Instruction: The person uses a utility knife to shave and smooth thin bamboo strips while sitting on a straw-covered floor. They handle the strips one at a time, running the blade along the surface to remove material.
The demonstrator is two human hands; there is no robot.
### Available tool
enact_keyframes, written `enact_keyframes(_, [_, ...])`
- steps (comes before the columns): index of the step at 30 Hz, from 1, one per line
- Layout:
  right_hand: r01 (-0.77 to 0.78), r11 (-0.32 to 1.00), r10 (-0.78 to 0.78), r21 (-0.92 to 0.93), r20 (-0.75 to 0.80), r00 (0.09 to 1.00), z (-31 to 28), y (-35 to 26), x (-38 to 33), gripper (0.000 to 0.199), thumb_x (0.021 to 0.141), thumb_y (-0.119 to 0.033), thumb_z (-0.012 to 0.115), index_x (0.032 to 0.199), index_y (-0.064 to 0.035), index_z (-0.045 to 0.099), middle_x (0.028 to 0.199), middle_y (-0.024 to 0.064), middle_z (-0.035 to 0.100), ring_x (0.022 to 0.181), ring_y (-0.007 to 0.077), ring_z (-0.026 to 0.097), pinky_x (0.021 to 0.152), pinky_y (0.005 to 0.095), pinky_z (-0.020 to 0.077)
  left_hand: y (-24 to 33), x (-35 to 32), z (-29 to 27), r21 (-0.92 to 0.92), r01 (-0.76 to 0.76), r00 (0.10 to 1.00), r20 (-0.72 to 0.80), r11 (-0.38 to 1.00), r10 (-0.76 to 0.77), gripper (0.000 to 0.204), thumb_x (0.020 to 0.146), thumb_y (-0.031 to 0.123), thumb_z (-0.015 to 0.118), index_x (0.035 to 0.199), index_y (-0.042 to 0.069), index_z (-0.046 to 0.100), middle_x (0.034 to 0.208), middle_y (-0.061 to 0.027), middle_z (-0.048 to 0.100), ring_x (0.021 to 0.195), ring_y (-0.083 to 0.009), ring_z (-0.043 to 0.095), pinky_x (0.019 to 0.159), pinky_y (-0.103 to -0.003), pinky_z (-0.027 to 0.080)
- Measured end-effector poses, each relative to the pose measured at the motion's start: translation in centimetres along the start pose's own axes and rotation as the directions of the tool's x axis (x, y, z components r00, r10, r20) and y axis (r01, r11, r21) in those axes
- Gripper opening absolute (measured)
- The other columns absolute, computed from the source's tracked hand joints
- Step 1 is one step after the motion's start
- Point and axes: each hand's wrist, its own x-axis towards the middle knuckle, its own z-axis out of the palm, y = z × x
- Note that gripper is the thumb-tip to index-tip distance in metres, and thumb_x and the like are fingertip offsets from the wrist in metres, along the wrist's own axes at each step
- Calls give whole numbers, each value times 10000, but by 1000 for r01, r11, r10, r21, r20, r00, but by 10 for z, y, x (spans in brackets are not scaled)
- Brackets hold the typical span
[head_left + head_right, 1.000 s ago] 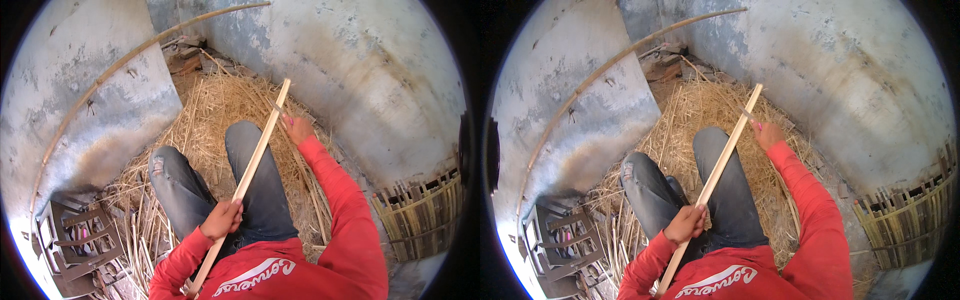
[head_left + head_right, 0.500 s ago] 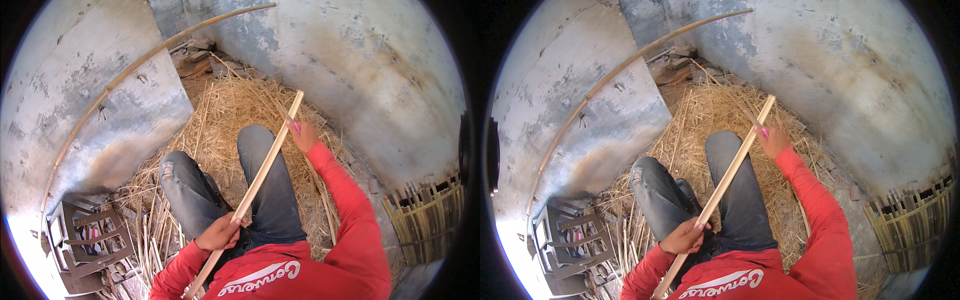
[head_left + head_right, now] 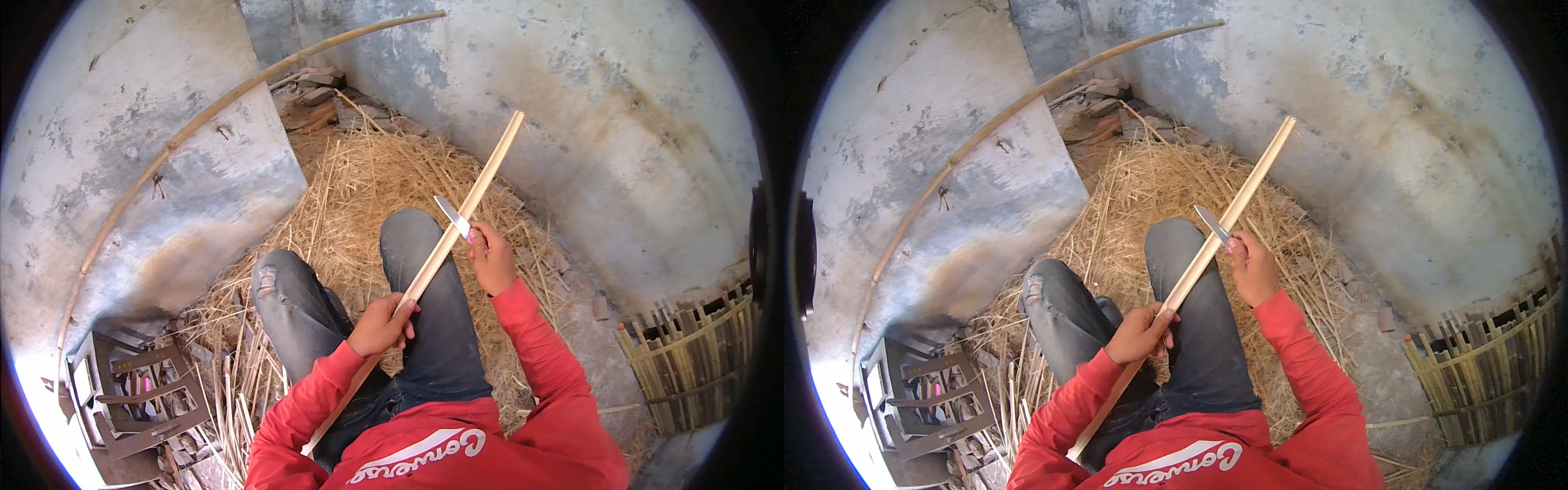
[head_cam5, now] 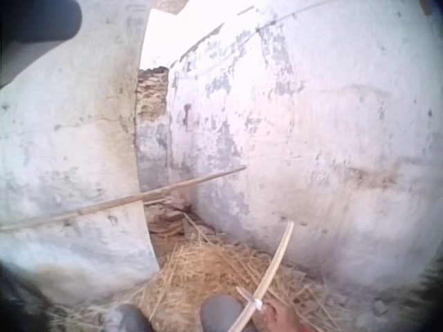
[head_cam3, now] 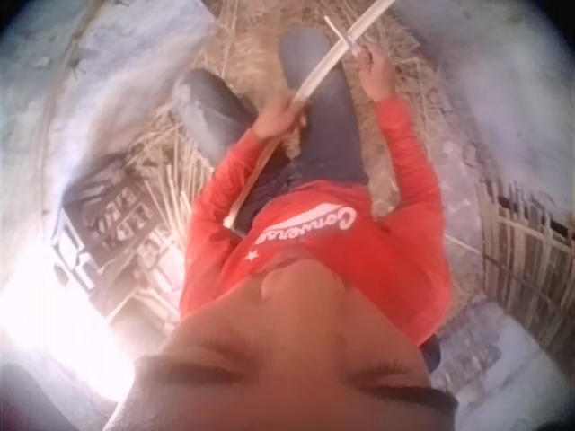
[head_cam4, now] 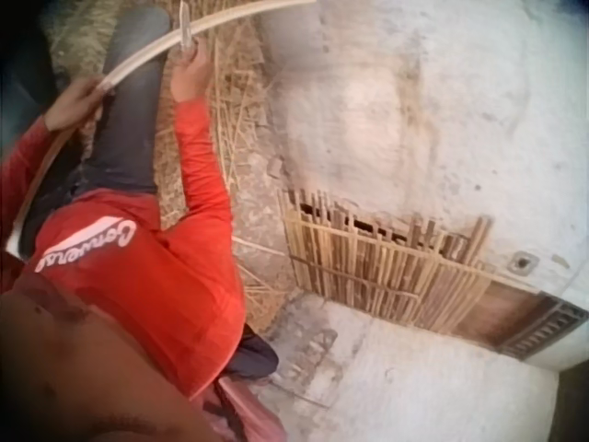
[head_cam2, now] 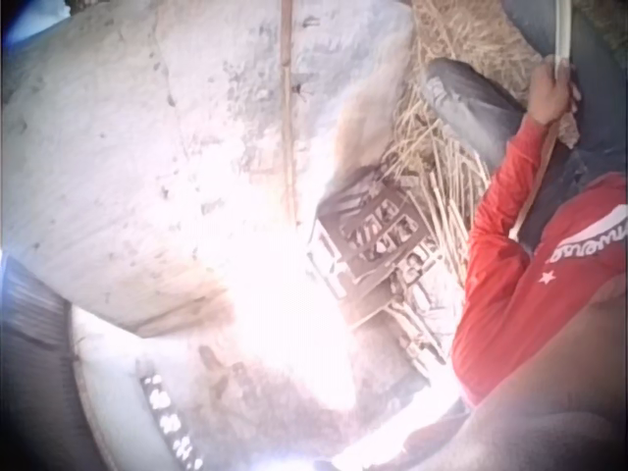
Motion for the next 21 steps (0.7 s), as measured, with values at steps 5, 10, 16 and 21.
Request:
enact_keyframes(5, [91, 994, -95, -53, -93, 991, 1, 6, 4, 201, 1041, -181, 586, 1152, -33, 664, 785, 139, 665, 683, 249, 665, 646, 368, 517, -13, -22, -3, -64, -158, 987, -46, 985, 156, 340, 1085, 206, 552, 1354, 2, 515, 728, -48, 647, 521, -98, 583, 476, -252, 473])
enact_keyframes(10, [12, 999, -7, 49, -115, 993, -8, -7, 11, 245, 1041, -172, 594, 1246, -48, 644, 800, 89, 677, 697, 158, 655, 645, 324, 514, -18, -42, -18, 251, -236, 950, -144, 939, 277, 335, 1063, 139, 578, 1371, 11, 546, 772, -43, 648, 586, -101, 615, 521, -263, 502])
enact_keyframes(16, [2, 999, 1, 35, -63, 998, -14, 6, 28, 328, 1038, -134, 588, 1350, -84, 675, 892, 118, 744, 741, 155, 690, 679, 313, 529, -21, -45, -30, 515, -320, 891, -121, 795, 437, 326, 1059, 144, 574, 1349, -6, 565, 763, -83, 643, 576, -143, 642, 546, -312, 537])
enact_keyframes(21, [29, 991, -63, -131, -266, 962, -22, 37, 62, 342, 1031, -107, 592, 1364, -96, 674, 1221, 202, 728, 1022, 206, 724, 894, 322, 544, -16, -41, -26, 496, -298, 908, -116, 816, 402, 323, 1055, 149, 571, 1332, -17, 561, 736, -124, 624, 580, -191, 682, 554, -355, 548])
